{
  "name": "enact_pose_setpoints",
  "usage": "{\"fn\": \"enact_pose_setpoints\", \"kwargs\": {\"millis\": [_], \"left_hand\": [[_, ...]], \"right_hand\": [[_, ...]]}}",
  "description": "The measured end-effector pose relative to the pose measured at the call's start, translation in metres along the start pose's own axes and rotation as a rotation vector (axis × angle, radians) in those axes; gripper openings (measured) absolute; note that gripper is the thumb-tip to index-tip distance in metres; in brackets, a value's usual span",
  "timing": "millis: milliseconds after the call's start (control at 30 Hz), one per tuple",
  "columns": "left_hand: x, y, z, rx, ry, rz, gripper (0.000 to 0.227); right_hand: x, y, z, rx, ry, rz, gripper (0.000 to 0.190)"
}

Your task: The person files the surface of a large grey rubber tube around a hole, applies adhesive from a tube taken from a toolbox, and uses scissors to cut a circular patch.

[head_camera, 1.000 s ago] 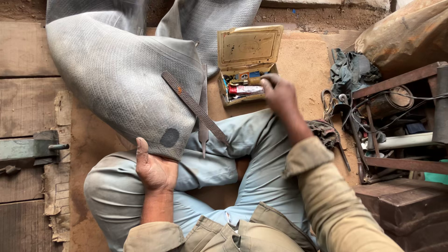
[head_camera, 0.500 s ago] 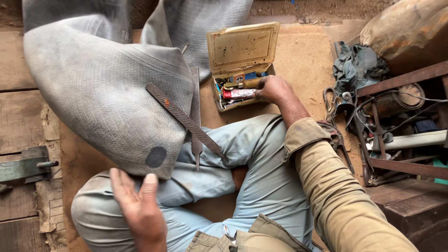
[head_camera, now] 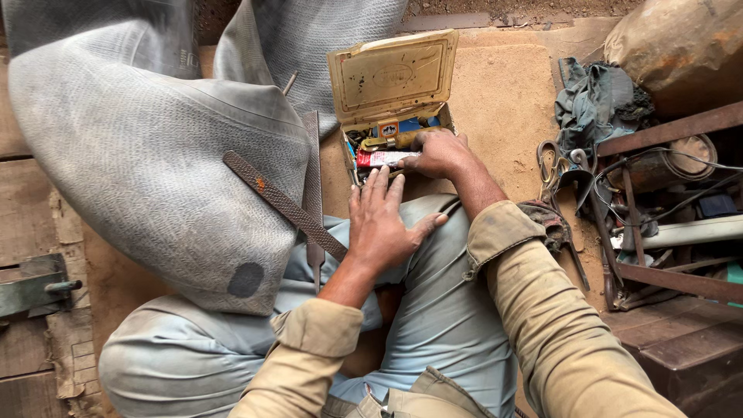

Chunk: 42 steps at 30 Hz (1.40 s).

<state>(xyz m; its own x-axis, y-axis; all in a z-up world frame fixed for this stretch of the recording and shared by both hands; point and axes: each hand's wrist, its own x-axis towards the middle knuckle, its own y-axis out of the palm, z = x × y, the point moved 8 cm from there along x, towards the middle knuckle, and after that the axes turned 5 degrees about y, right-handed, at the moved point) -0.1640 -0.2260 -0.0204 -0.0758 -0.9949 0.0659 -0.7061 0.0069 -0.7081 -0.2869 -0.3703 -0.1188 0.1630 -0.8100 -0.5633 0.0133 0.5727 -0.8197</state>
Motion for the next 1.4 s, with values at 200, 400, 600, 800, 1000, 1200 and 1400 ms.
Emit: {"fn": "enact_pose_setpoints", "kwargs": {"millis": [200,400,600,800,1000,1200,1400], "left_hand": [[-0.005,0.027,0.009,0.090,-0.060,0.047,0.100],[-0.010,0.019,0.014,0.013,-0.084,-0.027,0.085],[-0.007,0.012,0.012,-0.003,-0.044,-0.103,0.071],[-0.006,0.012,0.012,-0.015,-0.049,-0.096,0.066],[-0.005,0.011,0.014,-0.042,-0.064,-0.089,0.066],[-0.004,0.009,0.015,-0.049,-0.065,-0.109,0.062],[-0.005,0.008,0.014,-0.059,-0.053,-0.131,0.060]], "right_hand": [[0.000,-0.002,-0.005,0.214,-0.036,0.008,0.057],[-0.008,-0.027,-0.040,1.066,-0.149,-0.192,0.040],[-0.004,-0.028,-0.056,1.077,-0.230,-0.259,0.036],[-0.006,-0.027,-0.053,1.012,-0.229,-0.248,0.037],[-0.012,-0.037,-0.051,1.095,-0.170,-0.245,0.034],[-0.020,-0.054,-0.057,1.267,-0.240,-0.348,0.025],[-0.018,-0.055,-0.065,1.533,-0.276,-0.353,0.021]]}}
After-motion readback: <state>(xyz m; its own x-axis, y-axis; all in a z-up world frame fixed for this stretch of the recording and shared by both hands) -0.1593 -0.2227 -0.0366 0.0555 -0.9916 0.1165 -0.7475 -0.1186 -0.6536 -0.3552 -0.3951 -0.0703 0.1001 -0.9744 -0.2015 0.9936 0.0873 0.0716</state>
